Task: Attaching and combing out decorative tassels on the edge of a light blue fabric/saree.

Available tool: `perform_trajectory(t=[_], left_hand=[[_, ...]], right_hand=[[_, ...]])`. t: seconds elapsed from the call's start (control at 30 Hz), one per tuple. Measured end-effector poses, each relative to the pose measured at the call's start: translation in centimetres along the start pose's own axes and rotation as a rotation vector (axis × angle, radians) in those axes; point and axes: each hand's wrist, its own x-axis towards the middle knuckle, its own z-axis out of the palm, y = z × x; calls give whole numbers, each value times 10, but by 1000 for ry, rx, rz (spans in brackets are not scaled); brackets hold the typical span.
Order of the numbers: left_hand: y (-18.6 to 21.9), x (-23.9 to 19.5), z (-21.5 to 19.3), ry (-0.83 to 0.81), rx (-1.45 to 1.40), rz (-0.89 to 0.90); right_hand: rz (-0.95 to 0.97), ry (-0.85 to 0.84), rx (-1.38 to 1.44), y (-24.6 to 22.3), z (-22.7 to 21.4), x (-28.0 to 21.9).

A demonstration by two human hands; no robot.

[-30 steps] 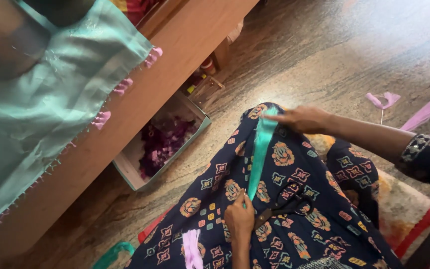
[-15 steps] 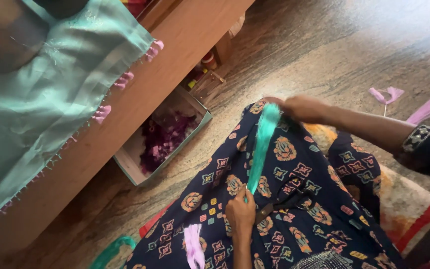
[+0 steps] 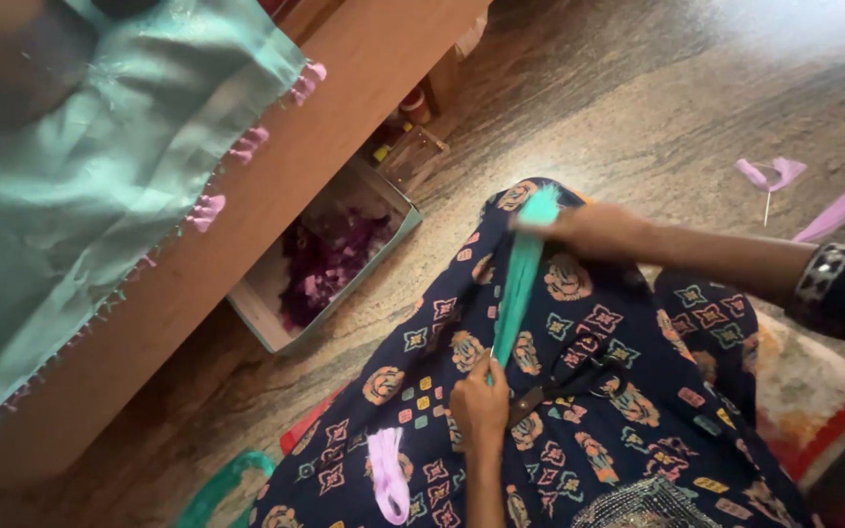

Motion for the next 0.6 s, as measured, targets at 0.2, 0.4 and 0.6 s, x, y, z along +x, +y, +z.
perform_trajectory(t=[0.2,0.4,0.6], left_hand=[[-7,1,9,79,-46,83],[1,-1,-6,79,-204,-1],[-2,1,-4,123,-199,13]], right_hand=[[-158,219,69,1,25,-11],[307,210,362,28,10,8],[73,300,209,38,16,10]])
